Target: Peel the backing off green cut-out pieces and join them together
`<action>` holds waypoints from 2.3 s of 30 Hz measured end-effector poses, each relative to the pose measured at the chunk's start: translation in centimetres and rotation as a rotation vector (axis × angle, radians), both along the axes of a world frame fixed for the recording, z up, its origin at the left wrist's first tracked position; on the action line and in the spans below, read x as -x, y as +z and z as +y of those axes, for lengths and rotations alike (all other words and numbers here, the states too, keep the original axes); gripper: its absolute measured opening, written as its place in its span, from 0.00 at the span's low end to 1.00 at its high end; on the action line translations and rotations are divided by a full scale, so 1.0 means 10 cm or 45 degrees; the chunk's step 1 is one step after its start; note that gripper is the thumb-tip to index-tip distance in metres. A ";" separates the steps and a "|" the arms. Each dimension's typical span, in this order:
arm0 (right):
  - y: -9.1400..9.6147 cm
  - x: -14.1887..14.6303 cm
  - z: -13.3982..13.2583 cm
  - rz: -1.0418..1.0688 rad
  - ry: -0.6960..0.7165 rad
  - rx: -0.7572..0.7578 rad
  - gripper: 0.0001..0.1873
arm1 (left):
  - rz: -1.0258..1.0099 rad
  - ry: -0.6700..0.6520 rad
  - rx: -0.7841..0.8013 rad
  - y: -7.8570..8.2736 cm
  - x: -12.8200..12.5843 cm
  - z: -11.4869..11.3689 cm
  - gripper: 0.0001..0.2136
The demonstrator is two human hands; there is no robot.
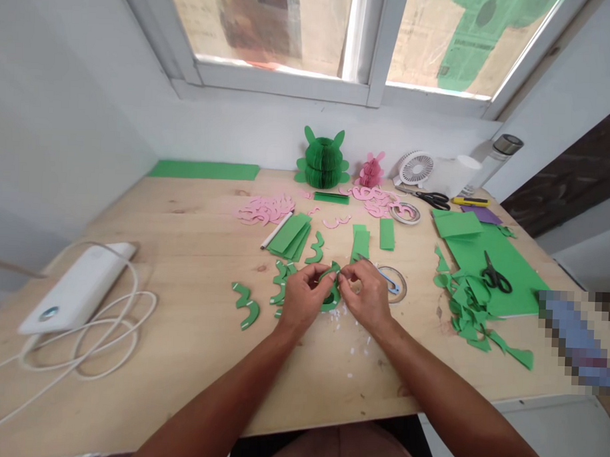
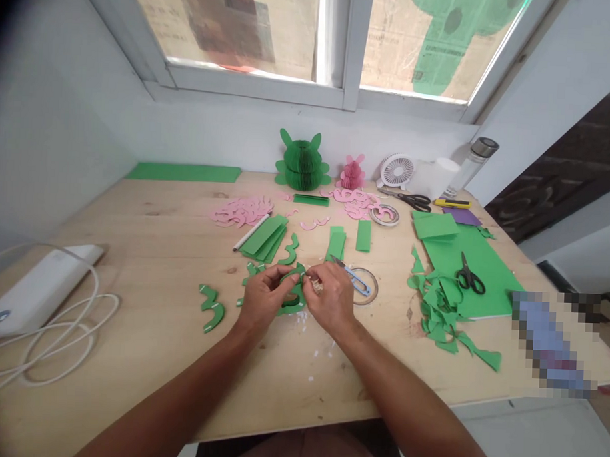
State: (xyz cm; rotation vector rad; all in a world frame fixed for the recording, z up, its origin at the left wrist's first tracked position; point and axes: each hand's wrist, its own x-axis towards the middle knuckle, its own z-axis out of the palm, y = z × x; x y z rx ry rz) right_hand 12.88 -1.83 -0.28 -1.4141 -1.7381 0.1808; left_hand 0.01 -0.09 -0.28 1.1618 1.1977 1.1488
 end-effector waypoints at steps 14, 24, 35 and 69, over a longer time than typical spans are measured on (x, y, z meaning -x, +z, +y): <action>-0.04 0.04 0.03 0.530 0.021 0.305 0.03 | 0.160 -0.012 -0.119 -0.06 0.03 -0.03 0.10; 0.00 0.03 0.02 0.541 0.041 0.265 0.02 | 0.257 -0.031 -0.210 -0.05 0.02 -0.04 0.09; -0.03 0.07 0.01 0.540 0.034 0.257 0.01 | 0.260 -0.018 -0.205 -0.01 0.00 -0.07 0.08; 0.07 0.07 -0.05 0.312 0.043 0.098 0.05 | 0.188 0.106 -0.249 -0.06 0.01 -0.05 0.09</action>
